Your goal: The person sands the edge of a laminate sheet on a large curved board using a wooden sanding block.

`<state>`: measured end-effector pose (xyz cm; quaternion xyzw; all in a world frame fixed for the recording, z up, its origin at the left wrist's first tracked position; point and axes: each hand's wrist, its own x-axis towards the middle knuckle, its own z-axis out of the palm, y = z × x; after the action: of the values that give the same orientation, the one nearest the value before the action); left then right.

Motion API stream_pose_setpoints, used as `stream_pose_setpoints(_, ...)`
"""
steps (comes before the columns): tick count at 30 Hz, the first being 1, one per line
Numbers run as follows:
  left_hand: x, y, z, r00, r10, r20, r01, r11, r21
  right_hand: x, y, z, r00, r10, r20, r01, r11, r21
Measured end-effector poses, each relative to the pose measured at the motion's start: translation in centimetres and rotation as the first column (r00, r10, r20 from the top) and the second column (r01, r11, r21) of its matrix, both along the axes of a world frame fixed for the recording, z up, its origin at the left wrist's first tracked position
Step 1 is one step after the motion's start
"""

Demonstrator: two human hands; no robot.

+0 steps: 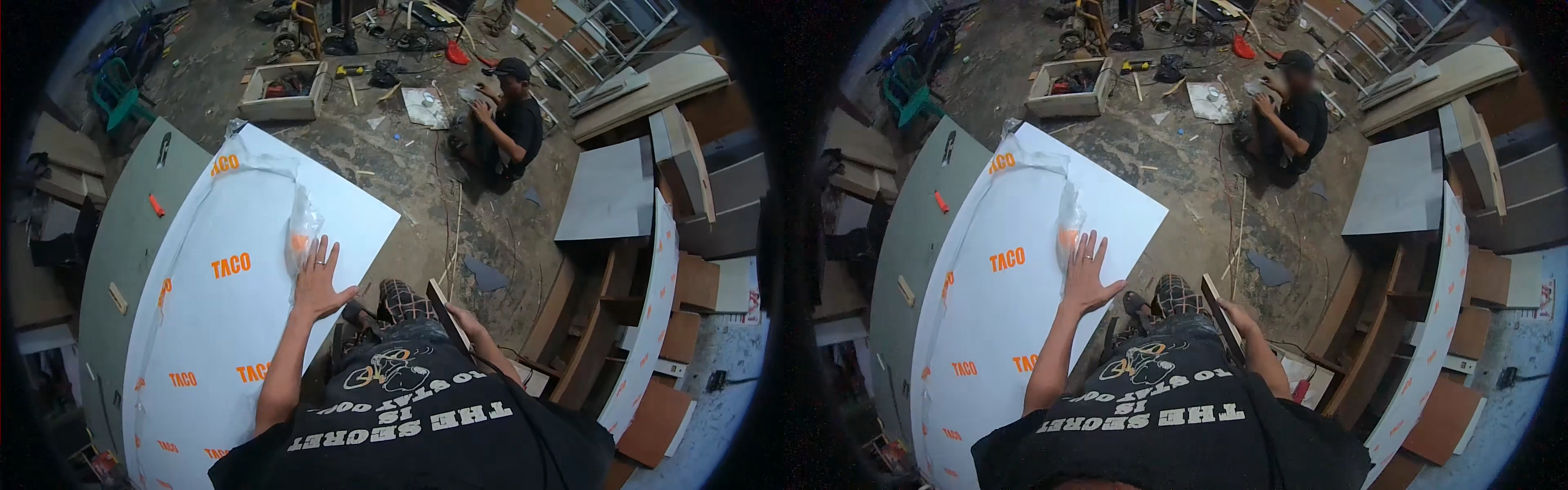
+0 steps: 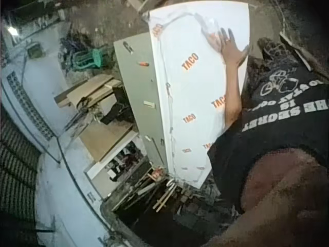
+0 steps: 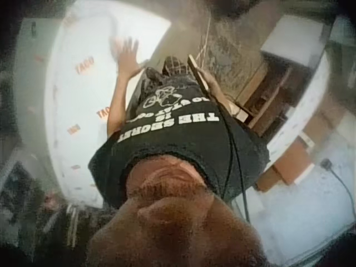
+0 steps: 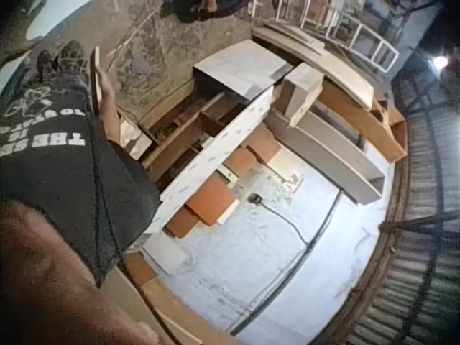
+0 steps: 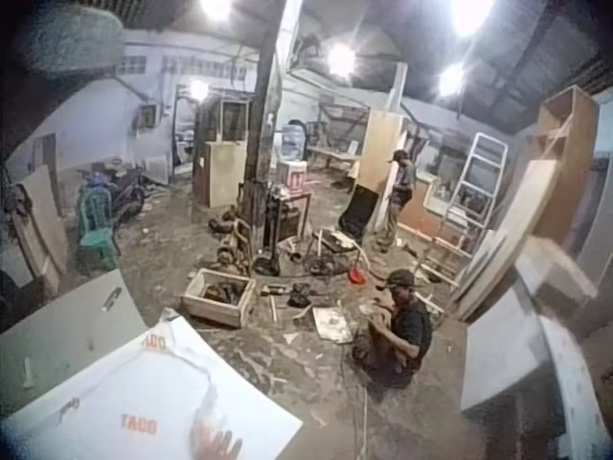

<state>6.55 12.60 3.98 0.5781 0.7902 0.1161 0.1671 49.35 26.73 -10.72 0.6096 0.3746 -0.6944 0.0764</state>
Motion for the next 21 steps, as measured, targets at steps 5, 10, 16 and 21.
stream_pose_setpoints(5,0.3,0.0,0.9,0.993,0.086,0.086,-0.075,0.990,-0.122,-0.2,1.4,-4.1,0.959,0.270,-0.090,-0.283,0.933,-0.223)
stream_pose_setpoints(10,5.7,-3.8,-0.3,0.936,0.322,0.143,-0.325,0.946,-0.003,-2.2,8.5,-8.6,0.551,0.813,0.188,-0.803,0.578,-0.145)
stream_pose_setpoints(16,13.3,-11.4,-0.6,0.757,0.649,0.080,-0.646,0.761,-0.053,-16.0,15.6,1.0,-0.199,0.942,0.270,-0.953,-0.250,0.172)
stream_pose_setpoints(21,17.9,-16.7,-1.7,0.436,0.900,-0.011,-0.896,0.435,0.089,-21.1,15.8,-5.0,-0.189,0.920,0.344,-0.942,-0.269,0.201)
